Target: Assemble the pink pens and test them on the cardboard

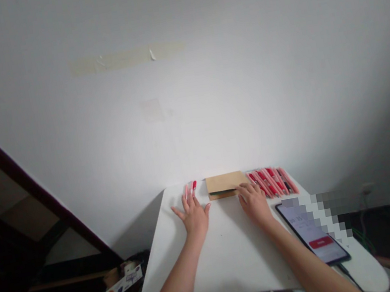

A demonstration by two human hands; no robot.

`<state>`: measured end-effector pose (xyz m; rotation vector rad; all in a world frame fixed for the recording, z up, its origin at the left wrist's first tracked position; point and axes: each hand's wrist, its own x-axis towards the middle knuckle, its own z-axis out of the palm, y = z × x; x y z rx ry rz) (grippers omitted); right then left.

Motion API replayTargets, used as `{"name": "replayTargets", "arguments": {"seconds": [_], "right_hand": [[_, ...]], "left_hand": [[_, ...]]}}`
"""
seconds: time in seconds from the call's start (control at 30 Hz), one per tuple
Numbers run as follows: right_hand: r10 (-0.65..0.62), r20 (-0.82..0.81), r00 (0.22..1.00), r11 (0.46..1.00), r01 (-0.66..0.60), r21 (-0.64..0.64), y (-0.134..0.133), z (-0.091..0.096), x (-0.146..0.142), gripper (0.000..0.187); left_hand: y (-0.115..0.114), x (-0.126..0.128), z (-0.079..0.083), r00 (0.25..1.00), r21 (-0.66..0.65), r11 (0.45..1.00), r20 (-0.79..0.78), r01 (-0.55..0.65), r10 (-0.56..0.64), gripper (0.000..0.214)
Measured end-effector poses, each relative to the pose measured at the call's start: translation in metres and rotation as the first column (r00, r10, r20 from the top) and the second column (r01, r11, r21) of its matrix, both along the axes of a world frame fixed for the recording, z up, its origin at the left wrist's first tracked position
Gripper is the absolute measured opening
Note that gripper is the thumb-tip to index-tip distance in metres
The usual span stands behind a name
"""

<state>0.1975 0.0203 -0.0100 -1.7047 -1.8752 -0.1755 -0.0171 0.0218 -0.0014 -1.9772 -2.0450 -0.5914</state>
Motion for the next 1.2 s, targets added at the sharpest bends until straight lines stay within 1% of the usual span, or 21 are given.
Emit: {"name": "replayTargets", "arguments": {"seconds": [0.07, 0.2, 0.33, 0.5, 0.57, 0.73, 0.9, 1.2], "right_hand": [[0.006, -0.007, 1.0, 1.0, -0.006, -0.006, 0.001, -0.002, 0.001, 0.032], [0.024, -0.022, 0.999, 1.0, -0.024, -0.005, 0.003, -0.005, 0.003, 0.033], [0.035, -0.03, 0.999, 0.999, -0.035, -0.001, 0.003, -0.006, 0.003, 0.034], [0.028, -0.041, 0.999, 1.0, -0.028, -0.006, 0.002, -0.004, 0.003, 0.033], [0.028, -0.038, 0.999, 1.0, -0.028, -0.005, 0.001, -0.003, 0.003, 0.034], [0.033, -0.035, 0.999, 0.999, -0.033, -0.001, 0.001, -0.002, 0.003, 0.032], [0.038, -0.034, 0.999, 0.999, -0.037, 0.006, 0.003, -0.003, 0.004, 0.031], [0.041, -0.044, 0.998, 0.999, -0.041, 0.008, 0.002, -0.003, 0.004, 0.031]], "left_hand": [[0.0, 0.0, 0.0, 1.0, -0.007, 1.0, -0.007, 0.014, -0.014, 0.053], [-0.002, 0.0, 0.0, 0.998, 0.021, 0.998, -0.018, 0.054, -0.054, 0.051], [-0.001, -0.001, -0.001, 0.999, 0.034, 0.998, 0.007, 0.046, -0.046, 0.049], [0.001, -0.004, 0.001, 0.999, 0.037, 0.999, 0.005, 0.037, -0.037, 0.034], [0.001, -0.005, 0.003, 1.0, 0.04, 0.999, 0.011, 0.023, -0.024, 0.031], [0.006, -0.006, 0.005, 0.999, 0.067, 0.998, 0.033, 0.006, -0.008, 0.035], [0.009, -0.006, 0.005, 0.998, 0.067, 0.998, 0.058, -0.003, 0.0, 0.036], [0.007, -0.005, 0.007, 0.998, 0.056, 0.998, 0.061, -0.01, 0.006, 0.029]]}}
